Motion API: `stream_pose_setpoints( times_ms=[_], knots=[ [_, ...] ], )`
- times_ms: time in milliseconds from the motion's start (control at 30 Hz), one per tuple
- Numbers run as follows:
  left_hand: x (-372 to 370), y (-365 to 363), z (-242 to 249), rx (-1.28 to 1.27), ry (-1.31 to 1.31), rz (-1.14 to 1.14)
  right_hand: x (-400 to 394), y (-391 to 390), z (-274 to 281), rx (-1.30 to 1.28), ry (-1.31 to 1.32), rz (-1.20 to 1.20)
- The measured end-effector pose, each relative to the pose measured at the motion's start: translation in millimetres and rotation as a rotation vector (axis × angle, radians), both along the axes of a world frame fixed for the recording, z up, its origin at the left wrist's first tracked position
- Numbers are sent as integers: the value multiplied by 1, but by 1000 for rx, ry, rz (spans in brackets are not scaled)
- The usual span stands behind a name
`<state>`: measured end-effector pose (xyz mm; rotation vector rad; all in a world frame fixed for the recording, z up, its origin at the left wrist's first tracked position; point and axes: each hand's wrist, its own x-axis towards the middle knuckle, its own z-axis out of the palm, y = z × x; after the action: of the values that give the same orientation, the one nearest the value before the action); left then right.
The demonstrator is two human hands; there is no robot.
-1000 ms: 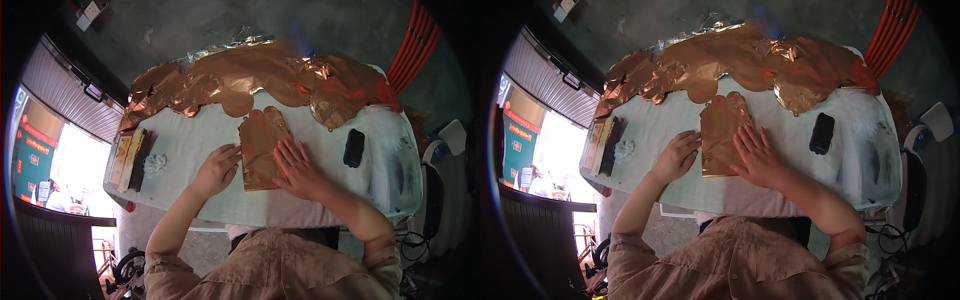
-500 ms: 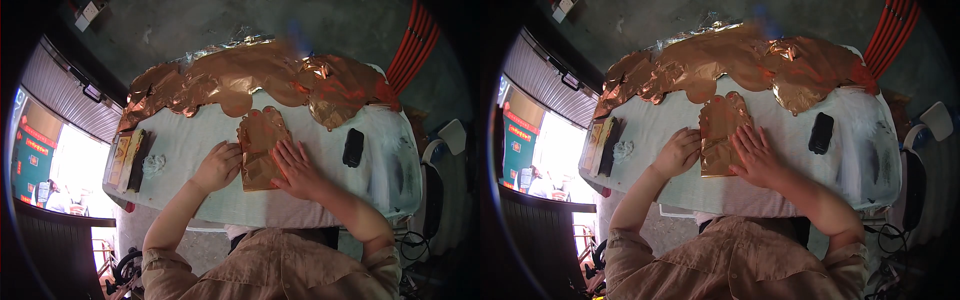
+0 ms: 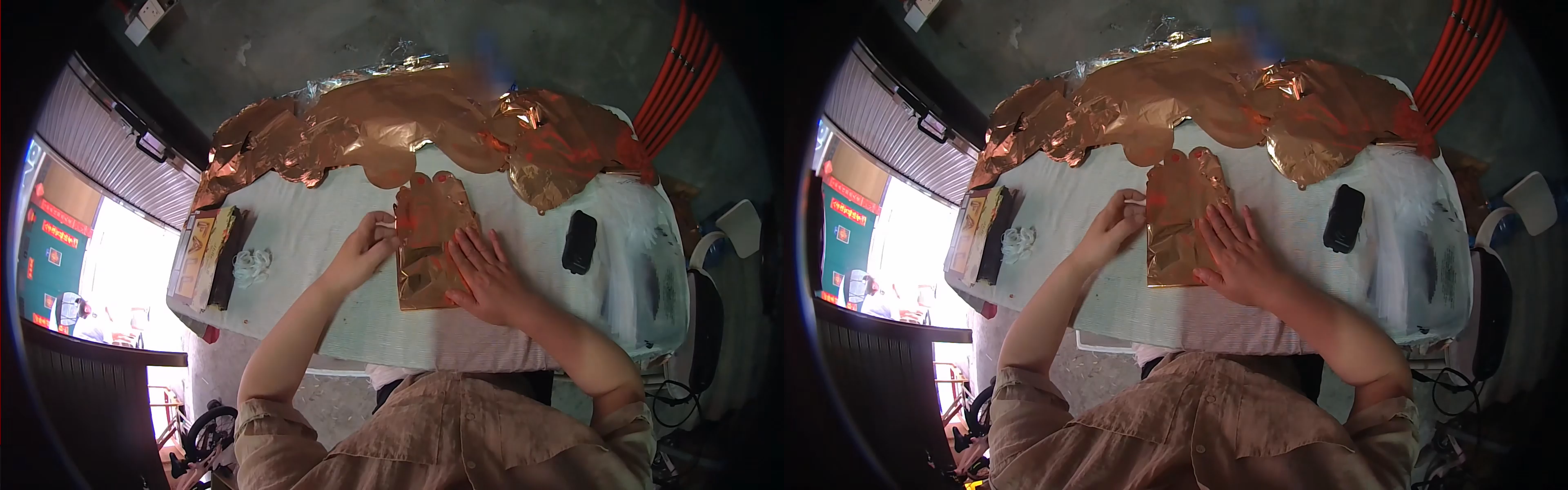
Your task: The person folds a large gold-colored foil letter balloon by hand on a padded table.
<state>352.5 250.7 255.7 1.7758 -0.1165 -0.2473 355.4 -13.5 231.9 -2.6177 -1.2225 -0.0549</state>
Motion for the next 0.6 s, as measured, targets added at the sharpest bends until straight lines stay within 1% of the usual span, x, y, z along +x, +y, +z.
stream_pose_setpoints(
  times_ms=[33, 67, 133, 167, 233, 267, 333, 367, 433, 567, 600],
  knots=[
    [2, -4, 4, -104, 161, 110, 0, 0, 1, -2, 3, -6],
    [4, -10, 5, -105, 159, 112, 0, 1, 1, -3, 2, -4],
    [6, -21, 6, 46, 1, 196, 0, 1, 0, -2, -11, -9],
    [8, -21, 2, 45, 1, 196, 0, 1, 0, -3, -11, -9],
    [12, -20, -13, 184, -133, 194, 0, 0, 0, -7, 3, -6],
    [13, -20, -17, 184, -132, 193, 1, 0, 0, -7, 4, -7],
    [15, -20, -24, 271, -176, 250, 0, 1, 1, -14, -4, -1],
    [14, -22, -21, 271, -175, 251, 0, 0, 1, -13, -2, 0],
    [12, -25, -11, 506, -264, 266, 1, 0, 1, -17, 5, 2],
    [20, -17, -12, 595, -263, 322, 1, 1, 1, -17, 1, 8],
    [26, -14, -9, 720, -162, 268, 1, 1, 0, -32, -4, 4]
  ],
)
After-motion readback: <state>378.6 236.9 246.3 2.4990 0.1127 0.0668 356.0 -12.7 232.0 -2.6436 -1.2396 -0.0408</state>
